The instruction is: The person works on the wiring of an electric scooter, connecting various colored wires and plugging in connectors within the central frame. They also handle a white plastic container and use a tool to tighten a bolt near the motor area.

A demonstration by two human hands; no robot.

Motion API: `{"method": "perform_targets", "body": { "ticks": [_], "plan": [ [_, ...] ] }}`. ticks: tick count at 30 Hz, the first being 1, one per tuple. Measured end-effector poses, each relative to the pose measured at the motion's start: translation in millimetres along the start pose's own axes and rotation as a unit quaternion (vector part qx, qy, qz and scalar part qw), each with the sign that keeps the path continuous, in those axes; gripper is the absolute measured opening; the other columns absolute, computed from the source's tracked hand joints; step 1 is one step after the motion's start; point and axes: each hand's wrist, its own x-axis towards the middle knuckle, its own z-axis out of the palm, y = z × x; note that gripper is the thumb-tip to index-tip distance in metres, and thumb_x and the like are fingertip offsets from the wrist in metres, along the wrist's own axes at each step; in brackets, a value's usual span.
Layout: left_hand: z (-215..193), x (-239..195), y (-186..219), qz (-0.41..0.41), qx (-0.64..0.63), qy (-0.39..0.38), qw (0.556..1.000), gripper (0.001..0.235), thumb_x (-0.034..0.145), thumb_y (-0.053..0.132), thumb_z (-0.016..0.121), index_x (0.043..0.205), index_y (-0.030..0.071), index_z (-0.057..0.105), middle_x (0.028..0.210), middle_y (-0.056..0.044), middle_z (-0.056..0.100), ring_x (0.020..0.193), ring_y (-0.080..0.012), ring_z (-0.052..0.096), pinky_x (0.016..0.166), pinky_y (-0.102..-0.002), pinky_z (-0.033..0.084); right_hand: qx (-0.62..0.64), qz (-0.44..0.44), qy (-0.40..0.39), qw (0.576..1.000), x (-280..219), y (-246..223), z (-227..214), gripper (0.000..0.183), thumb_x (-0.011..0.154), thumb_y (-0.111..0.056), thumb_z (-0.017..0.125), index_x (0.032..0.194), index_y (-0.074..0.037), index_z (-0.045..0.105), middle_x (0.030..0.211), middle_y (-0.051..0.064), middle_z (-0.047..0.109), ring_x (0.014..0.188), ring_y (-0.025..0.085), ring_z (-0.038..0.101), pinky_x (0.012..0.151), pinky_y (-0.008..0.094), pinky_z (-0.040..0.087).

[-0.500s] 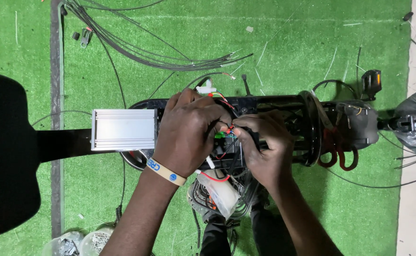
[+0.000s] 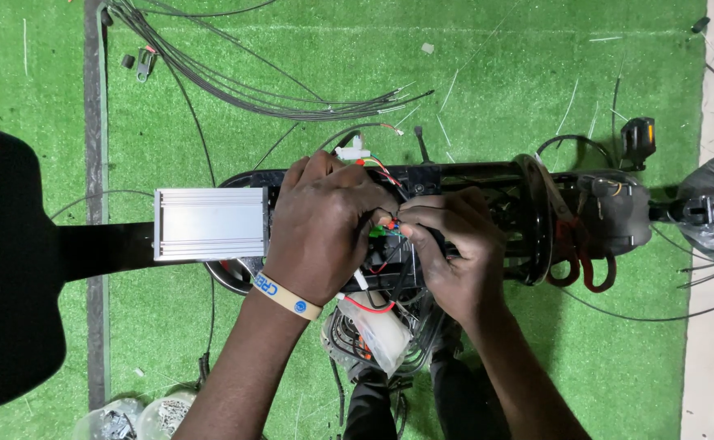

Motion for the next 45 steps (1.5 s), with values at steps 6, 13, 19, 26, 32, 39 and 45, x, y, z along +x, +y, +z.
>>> {"method": "perform_targets", "body": {
  "ticks": [6,13,19,26,32,39,45],
  "plan": [
    [-4,1,1,0.015,-0.035,-0.006,0.999,0.011,0.079,0.014,0.066,0.084,0.023,0.069,0.081,0.003,0.061,0.085,-0.0279,0.048,0.08,-0.044,0.035,-0.006,0.035,0.012,0.999,-3,1,2,0.008,0.091,-0.001,0.059,0.09,-0.004,0.066,0.091,0.009,0.068,0.085,0.026,0.059,0.082,0.036,0.044],
    [-5,0,1,0.019,-0.038,-0.001,0.999,0.019,0.076,0.008,0.065,0.09,0.021,0.07,0.081,0.001,0.06,0.085,-0.0282,0.048,0.077,-0.043,0.038,0.0,0.038,0.008,0.999,-2,0,2,0.009,0.09,-0.001,0.058,0.087,-0.005,0.066,0.09,0.007,0.067,0.084,0.024,0.06,0.082,0.035,0.043],
    [-2,0,1,0.008,-0.029,0.0,1.0,0.022,0.077,0.008,0.063,0.092,0.022,0.072,0.082,0.001,0.062,0.086,-0.0285,0.049,0.077,-0.043,0.038,0.008,0.037,0.009,0.999,-2,-2,2,0.012,0.091,0.002,0.056,0.085,-0.003,0.066,0.09,0.009,0.067,0.086,0.024,0.06,0.083,0.035,0.044],
    [-4,1,0,0.035,-0.03,-0.01,0.999,0.02,0.076,0.006,0.062,0.09,0.018,0.07,0.08,-0.001,0.057,0.086,-0.0296,0.048,0.075,-0.044,0.037,0.006,0.054,0.001,0.999,-5,0,3,0.013,0.09,0.001,0.055,0.085,-0.004,0.067,0.09,0.008,0.068,0.087,0.024,0.059,0.083,0.035,0.044],
    [-3,12,1,0.034,0.024,-0.045,0.998,0.015,0.072,0.01,0.062,0.078,0.022,0.068,0.078,-0.002,0.06,0.086,-0.0314,0.051,0.075,-0.046,0.038,0.018,0.121,0.023,0.992,-12,1,7,0.013,0.087,0.001,0.058,0.082,-0.005,0.068,0.087,0.006,0.07,0.085,0.019,0.067,0.083,0.03,0.05],
    [-5,15,-6,0.029,-0.05,-0.058,0.997,0.028,0.064,-0.002,0.062,0.077,0.021,0.069,0.076,0.0,0.065,0.082,-0.0299,0.053,0.073,-0.043,0.04,-0.018,0.066,0.054,0.996,-6,-3,5,0.011,0.089,0.0,0.064,0.082,-0.006,0.067,0.085,0.006,0.066,0.085,0.023,0.06,0.083,0.034,0.046],
    [1,16,-2,0.045,-0.062,-0.029,0.997,0.022,0.061,-0.002,0.061,0.072,0.016,0.064,0.07,-0.003,0.065,0.075,-0.0297,0.054,0.074,-0.039,0.04,0.052,0.069,0.079,0.993,-9,-3,7,0.018,0.088,0.007,0.065,0.08,-0.004,0.053,0.085,0.011,0.065,0.081,0.021,0.065,0.08,0.031,0.051]
  ]
}}
